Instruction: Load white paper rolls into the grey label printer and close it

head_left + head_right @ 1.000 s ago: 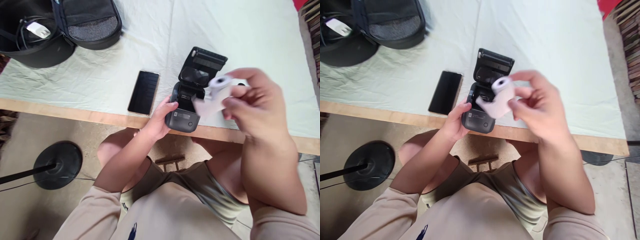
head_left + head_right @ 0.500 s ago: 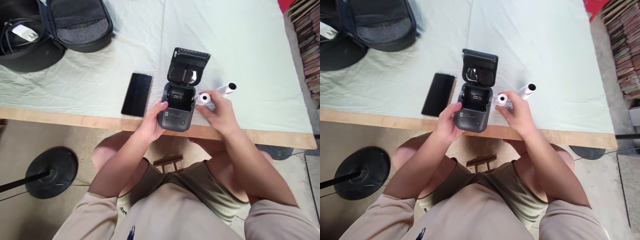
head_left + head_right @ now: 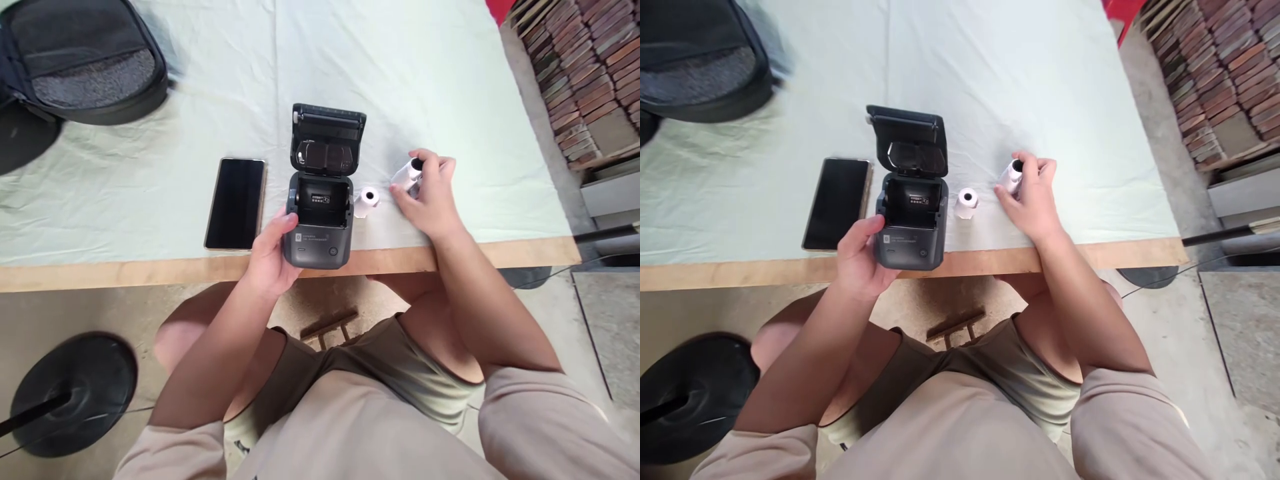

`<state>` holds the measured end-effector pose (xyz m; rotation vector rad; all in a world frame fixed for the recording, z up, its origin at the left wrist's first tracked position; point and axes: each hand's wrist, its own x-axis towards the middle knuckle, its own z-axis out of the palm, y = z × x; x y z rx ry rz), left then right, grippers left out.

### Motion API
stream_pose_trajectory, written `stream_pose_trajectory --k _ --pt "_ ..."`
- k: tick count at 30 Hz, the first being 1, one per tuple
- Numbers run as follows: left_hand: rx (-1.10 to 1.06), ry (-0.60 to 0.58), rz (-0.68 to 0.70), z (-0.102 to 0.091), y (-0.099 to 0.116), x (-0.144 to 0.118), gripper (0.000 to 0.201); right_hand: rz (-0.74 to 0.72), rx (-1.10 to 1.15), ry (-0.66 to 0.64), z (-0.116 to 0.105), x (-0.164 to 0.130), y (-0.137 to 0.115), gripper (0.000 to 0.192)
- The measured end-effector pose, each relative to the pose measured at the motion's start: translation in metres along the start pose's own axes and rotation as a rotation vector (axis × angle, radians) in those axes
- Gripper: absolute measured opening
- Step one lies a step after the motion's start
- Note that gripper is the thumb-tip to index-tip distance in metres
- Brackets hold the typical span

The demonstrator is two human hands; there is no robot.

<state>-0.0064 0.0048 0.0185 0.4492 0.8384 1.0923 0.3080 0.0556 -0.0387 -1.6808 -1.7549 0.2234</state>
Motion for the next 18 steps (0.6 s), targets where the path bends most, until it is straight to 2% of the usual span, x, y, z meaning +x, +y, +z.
stream_pose_trajectory --k 3,5,8,10,12,14,18 --pt "-0.006 -0.023 0.003 -0.001 -0.002 0.002 0.021 0.03 0.054 -0.049 0.005 0.002 -0.001 0.059" --pt "-0.015 -0.039 -0.002 -0.002 -0.002 0.002 0.025 0.078 0.142 -0.038 0.002 0.003 -0.009 0.06" --pt "-0.024 -0.041 -0.008 -0.003 -0.001 0.002 0.024 0.286 0.453 -0.004 -0.009 0.004 -0.021 0.073" --pt "-0.024 -0.036 -0.013 -0.005 0.0 0.001 0.019 0.411 0.708 -0.062 -0.017 0.004 -0.027 0.066" --pt "-0.013 -0.024 -0.022 -0.006 0.0 0.001 0.015 0.441 0.868 -0.17 -0.023 0.004 -0.029 0.052" --pt "0.004 0.001 -0.022 -0.008 0.0 0.001 0.011 0.403 0.873 -0.236 -0.025 0.004 -0.029 0.046" --pt "0.013 -0.012 0.006 -0.007 -0.002 0.001 0.011 0.293 0.69 -0.201 -0.021 -0.001 -0.039 0.059"
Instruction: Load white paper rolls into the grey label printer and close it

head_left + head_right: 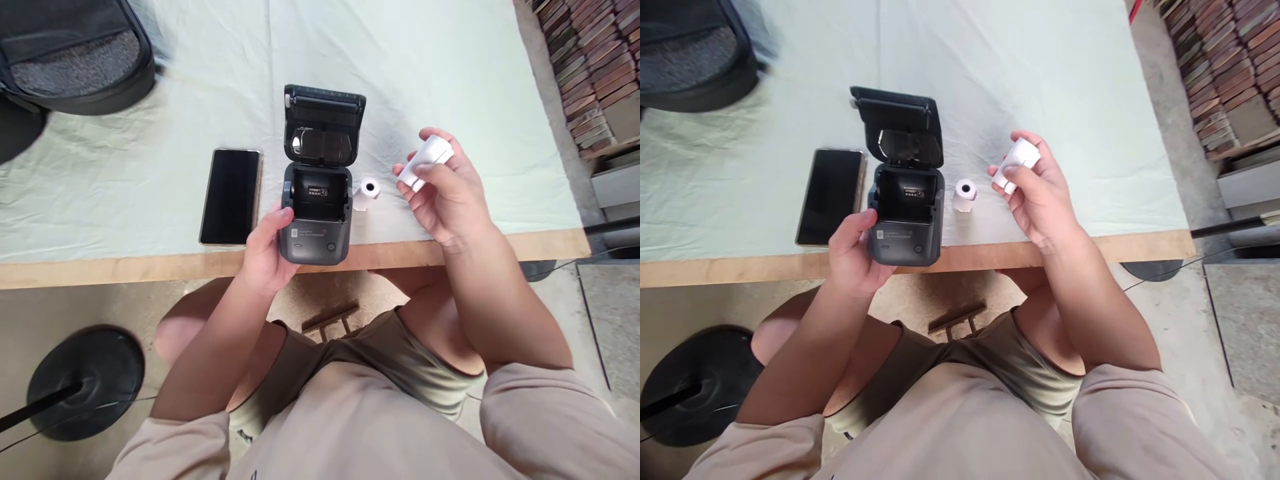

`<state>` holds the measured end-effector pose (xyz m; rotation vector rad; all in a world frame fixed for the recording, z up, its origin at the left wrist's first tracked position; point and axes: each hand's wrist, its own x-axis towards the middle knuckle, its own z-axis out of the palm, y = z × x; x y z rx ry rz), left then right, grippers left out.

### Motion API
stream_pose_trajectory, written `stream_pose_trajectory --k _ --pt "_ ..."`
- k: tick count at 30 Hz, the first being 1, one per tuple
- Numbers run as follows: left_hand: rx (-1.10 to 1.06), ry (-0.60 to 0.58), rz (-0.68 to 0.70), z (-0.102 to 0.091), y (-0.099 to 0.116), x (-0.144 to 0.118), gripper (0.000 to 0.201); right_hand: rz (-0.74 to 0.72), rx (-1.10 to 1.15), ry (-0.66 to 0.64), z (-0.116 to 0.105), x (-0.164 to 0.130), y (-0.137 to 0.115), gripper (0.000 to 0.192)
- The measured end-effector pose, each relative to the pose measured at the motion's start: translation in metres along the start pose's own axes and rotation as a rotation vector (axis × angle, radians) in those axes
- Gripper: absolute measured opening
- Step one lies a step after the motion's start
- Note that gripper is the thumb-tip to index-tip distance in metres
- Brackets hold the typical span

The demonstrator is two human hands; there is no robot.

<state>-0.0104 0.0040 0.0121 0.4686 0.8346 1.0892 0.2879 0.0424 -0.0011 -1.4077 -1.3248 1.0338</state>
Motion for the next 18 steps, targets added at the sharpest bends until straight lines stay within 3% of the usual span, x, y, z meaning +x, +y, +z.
stream_pose_trajectory --k 5,10,12,15,18 --pt "0.017 -0.051 0.059 0.005 -0.004 -0.001 0.023 -0.247 -0.059 0.012 0.031 -0.031 -0.039 0.061" --pt "0.05 -0.055 0.055 0.005 -0.008 -0.002 0.039 -0.466 -0.498 -0.038 0.058 -0.055 -0.078 0.051" --pt "0.057 -0.056 0.071 0.005 -0.01 -0.003 0.044 -0.529 -0.611 -0.094 0.065 -0.055 -0.081 0.053" --pt "0.049 -0.091 0.078 0.003 -0.013 -0.005 0.05 -0.507 -0.697 -0.152 0.074 -0.052 -0.078 0.053" --pt "0.022 -0.112 0.07 0.003 -0.013 -0.006 0.048 -0.51 -0.749 -0.119 0.08 -0.049 -0.072 0.039"
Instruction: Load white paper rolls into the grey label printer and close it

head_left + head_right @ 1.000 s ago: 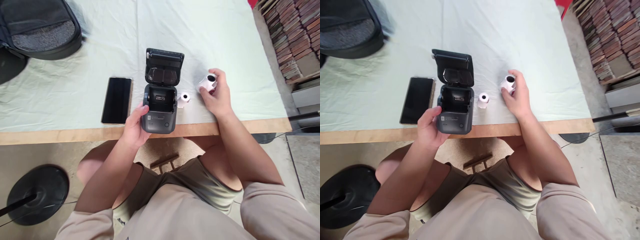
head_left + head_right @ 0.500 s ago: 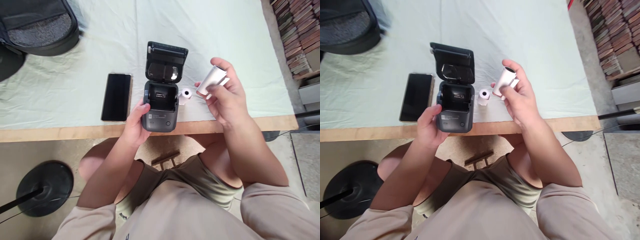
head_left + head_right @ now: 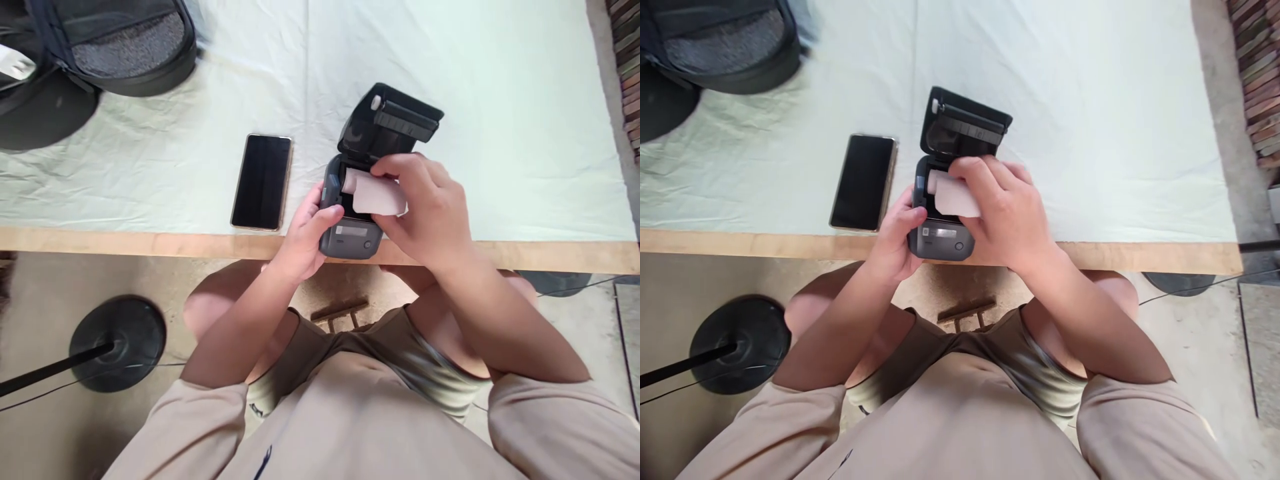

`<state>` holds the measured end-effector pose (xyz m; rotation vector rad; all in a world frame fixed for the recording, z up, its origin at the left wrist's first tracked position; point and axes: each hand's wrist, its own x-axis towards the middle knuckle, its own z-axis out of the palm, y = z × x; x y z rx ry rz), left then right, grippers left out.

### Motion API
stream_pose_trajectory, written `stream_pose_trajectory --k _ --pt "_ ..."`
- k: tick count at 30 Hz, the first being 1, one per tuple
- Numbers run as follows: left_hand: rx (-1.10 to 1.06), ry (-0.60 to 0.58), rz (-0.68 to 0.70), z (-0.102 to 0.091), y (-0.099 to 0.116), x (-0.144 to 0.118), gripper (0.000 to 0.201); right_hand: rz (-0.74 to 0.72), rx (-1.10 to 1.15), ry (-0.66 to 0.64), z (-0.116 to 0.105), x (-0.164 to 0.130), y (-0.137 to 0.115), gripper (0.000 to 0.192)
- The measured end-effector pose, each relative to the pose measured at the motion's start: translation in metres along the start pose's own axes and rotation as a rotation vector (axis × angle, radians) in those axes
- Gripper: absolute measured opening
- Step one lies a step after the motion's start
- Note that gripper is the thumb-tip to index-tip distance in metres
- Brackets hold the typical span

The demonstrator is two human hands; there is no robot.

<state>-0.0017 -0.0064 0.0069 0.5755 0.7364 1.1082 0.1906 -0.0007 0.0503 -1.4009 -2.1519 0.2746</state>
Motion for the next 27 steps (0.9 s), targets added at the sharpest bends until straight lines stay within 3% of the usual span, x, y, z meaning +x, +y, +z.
stream_pose_trajectory --k 4,8,13,14,17,19,22,27 --pt "-0.001 0.029 0.003 -0.001 0.002 0.0 0.035 -0.017 0.005 0.003 0.007 -0.002 0.002 0.016" --pt "-0.043 0.04 0.02 -0.003 0.003 0.001 0.032 -0.049 0.034 -0.032 0.01 -0.007 -0.001 0.021" --pt "-0.077 -0.009 0.022 -0.008 0.0 0.001 0.044 -0.103 0.143 -0.059 0.007 -0.013 -0.003 0.024" --pt "-0.068 -0.009 0.02 -0.009 0.0 0.001 0.046 -0.124 0.197 0.001 0.005 -0.012 -0.001 0.023" --pt "-0.019 0.004 0.024 -0.009 -0.002 0.001 0.053 -0.162 0.31 0.364 -0.002 -0.002 0.016 0.014" --pt "0.012 0.016 0.027 -0.009 -0.002 0.001 0.053 -0.167 0.319 0.483 -0.006 0.009 0.031 0.022" --pt "0.027 0.038 0.019 -0.008 -0.001 0.001 0.052 -0.082 0.415 0.353 -0.008 0.022 0.045 0.043" --pt "0.054 0.05 -0.01 -0.011 0.0 -0.002 0.06 0.049 0.513 0.269 -0.007 0.016 0.029 0.031"
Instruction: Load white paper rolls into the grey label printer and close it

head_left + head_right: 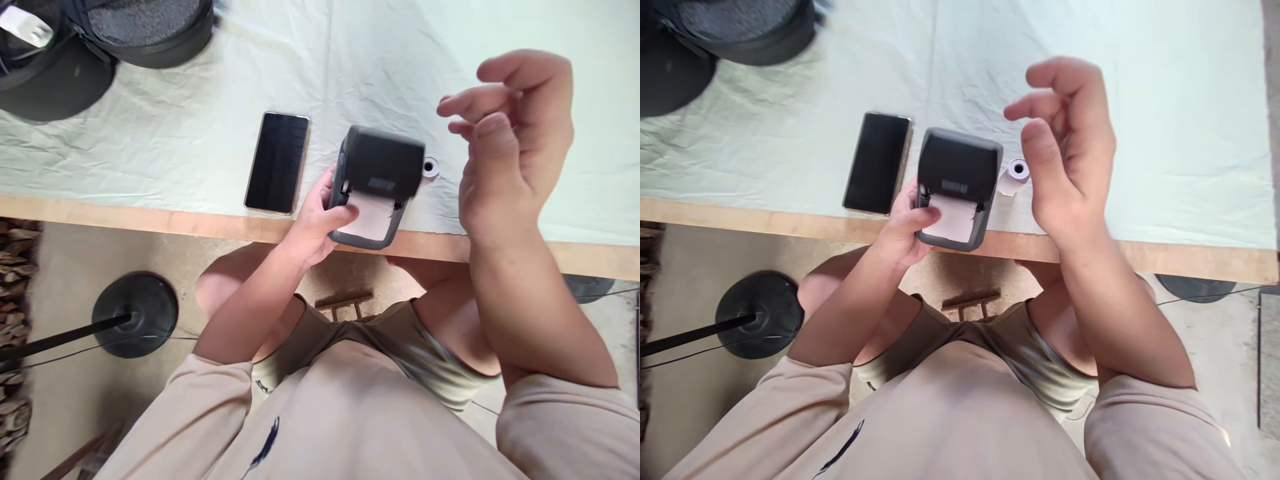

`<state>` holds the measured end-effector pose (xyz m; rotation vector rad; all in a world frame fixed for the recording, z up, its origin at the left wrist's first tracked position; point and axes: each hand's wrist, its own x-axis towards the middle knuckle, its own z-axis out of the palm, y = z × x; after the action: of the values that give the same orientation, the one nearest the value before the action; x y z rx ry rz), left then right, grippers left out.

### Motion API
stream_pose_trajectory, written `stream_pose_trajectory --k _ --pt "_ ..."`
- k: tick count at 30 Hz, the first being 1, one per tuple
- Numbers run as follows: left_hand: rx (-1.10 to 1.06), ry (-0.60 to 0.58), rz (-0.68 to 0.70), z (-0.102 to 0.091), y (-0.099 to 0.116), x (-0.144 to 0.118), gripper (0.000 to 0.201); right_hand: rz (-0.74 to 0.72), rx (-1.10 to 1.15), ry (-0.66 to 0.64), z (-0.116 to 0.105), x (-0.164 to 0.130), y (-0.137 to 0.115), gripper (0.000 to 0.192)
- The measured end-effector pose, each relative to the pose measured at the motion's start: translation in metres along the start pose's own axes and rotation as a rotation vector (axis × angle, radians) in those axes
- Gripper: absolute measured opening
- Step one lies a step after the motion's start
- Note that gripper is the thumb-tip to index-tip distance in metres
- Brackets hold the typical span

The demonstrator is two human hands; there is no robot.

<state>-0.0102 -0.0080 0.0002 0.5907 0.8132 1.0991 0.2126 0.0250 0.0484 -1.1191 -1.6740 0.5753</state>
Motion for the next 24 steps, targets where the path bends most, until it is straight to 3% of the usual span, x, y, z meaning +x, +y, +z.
stream_pose_trajectory --k 4,9,18,22,24 --pt "-0.035 -0.033 0.023 -0.001 -0.002 0.0 0.061 -0.023 -0.089 -0.144 0.005 -0.012 -0.008 0.027" --pt "-0.038 -0.137 0.031 -0.006 -0.006 0.002 0.073 -0.188 -0.177 -0.353 0.011 -0.021 -0.002 0.056" --pt "-0.005 -0.082 0.029 -0.003 -0.005 0.001 0.048 -0.403 -0.273 -0.266 0.012 -0.024 -0.006 0.047" --pt "-0.121 -0.13 -0.005 0.006 -0.002 0.001 0.038 -0.309 -0.298 -0.245 0.007 -0.023 -0.002 0.043" --pt "-0.175 -0.095 -0.06 0.01 0.0 0.002 0.037 -0.262 -0.316 -0.253 0.004 -0.023 0.001 0.043"
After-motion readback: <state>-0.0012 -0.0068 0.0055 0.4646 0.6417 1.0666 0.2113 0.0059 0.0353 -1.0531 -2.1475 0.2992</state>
